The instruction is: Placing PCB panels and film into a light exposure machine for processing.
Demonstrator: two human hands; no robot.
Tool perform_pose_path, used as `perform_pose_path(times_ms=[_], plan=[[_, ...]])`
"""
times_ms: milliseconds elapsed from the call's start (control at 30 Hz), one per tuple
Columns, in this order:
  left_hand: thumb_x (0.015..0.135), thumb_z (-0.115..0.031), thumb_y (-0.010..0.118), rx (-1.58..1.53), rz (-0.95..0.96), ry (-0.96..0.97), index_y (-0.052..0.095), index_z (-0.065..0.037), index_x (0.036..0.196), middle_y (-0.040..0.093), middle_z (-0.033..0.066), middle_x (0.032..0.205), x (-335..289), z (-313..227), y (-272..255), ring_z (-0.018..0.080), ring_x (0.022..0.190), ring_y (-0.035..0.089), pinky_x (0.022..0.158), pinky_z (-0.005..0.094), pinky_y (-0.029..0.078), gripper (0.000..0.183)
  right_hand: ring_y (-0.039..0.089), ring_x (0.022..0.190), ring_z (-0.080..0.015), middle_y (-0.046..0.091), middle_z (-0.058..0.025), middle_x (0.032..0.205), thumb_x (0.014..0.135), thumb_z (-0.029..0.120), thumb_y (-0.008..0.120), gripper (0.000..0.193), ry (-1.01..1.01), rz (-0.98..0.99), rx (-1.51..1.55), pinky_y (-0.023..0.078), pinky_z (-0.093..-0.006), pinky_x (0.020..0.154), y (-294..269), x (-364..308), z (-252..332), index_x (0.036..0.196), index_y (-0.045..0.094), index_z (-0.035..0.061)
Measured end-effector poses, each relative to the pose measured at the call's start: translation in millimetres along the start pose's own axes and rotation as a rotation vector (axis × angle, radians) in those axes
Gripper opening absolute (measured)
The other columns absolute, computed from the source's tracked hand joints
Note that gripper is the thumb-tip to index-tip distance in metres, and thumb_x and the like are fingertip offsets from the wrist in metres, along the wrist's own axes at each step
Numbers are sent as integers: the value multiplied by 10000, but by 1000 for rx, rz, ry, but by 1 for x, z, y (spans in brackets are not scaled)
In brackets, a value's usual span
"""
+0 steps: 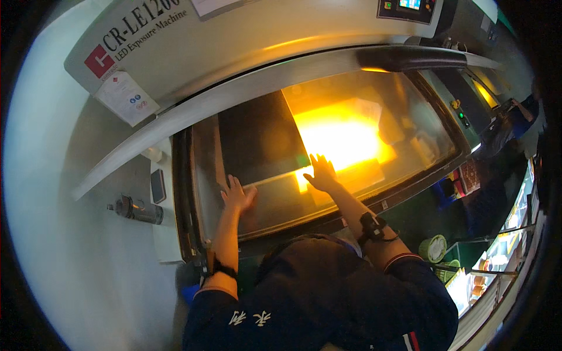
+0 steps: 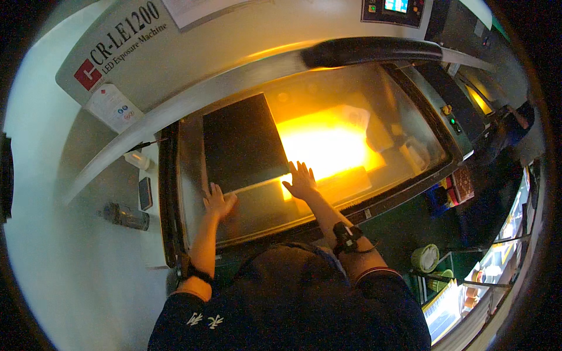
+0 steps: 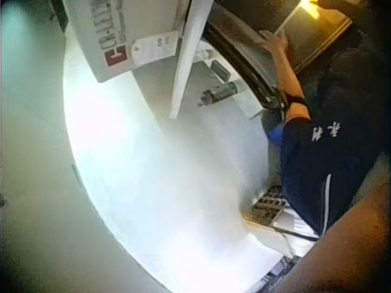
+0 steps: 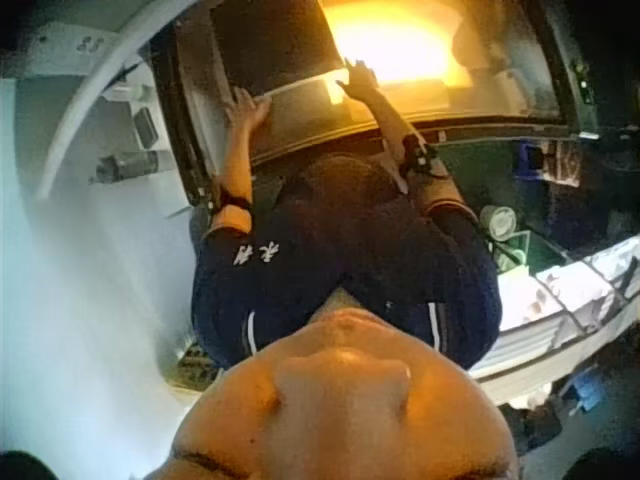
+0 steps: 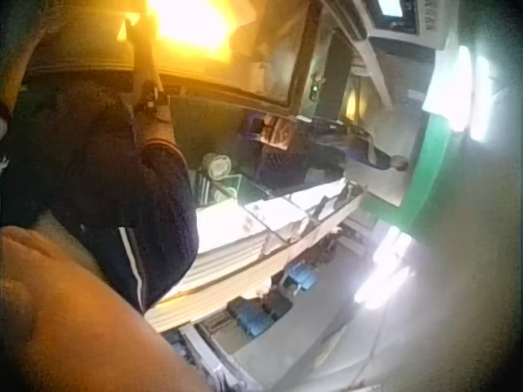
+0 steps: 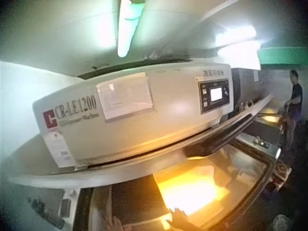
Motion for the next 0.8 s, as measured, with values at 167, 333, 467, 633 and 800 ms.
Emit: perform_pose_path(times_ms=[167, 333, 467, 633, 800], plan=[[772, -837, 443, 5, 59, 164, 151, 12, 1535, 64, 236, 1610, -61, -13, 38, 464, 1474, 38, 1154, 626, 86, 1179, 481, 1258, -398, 497, -230, 1334, 792, 497, 686, 806, 390, 26, 177, 426, -527, 1017, -1, 11, 12, 1396, 392, 53], [845, -741, 476, -55, -62, 319, 220, 19, 1517, 115, 231, 1604, -76, 5, 23, 461, 1468, 91, 1170, 580, 129, 1046, 662, 850, -338, 661, -165, 822, 724, 546, 719, 627, 647, -67, 354, 544, -467, 746, 5, 21, -39, 1023, 612, 5], [876, -683, 496, -172, -122, 455, 246, 22, 1509, 133, 237, 1599, -82, 24, 21, 457, 1467, 112, 1170, 579, 126, 980, 610, 579, -229, 685, -114, 840, 817, 596, 676, 639, 594, 184, 830, 488, -350, 462, 27, -38, -21, 977, 658, -22], [971, -561, 419, -462, -171, 641, 317, 73, 1457, 257, 275, 1545, -88, 29, 24, 463, 1432, 217, 1155, 564, 173, 805, 664, 702, -202, 697, -112, 984, 931, 456, 629, 509, 901, -44, 1095, 540, -295, 553, 46, -204, -19, 1140, 641, -8], [995, -584, 322, -432, -196, 770, 334, 59, 1439, 399, 273, 1453, -102, 7, 12, 452, 1317, 381, 1117, 587, 202, 782, 570, 769, -163, 629, -46, 806, 905, 468, 663, 471, 1250, -536, 1166, 456, -350, 711, 56, -442, 1, 984, 710, 5]])
Point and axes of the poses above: each hand's wrist, its own x-axis towards the middle knuckle, its own y-axis out of the palm, z = x × y, the point moved 7 cm from there along x, towards the middle knuckle
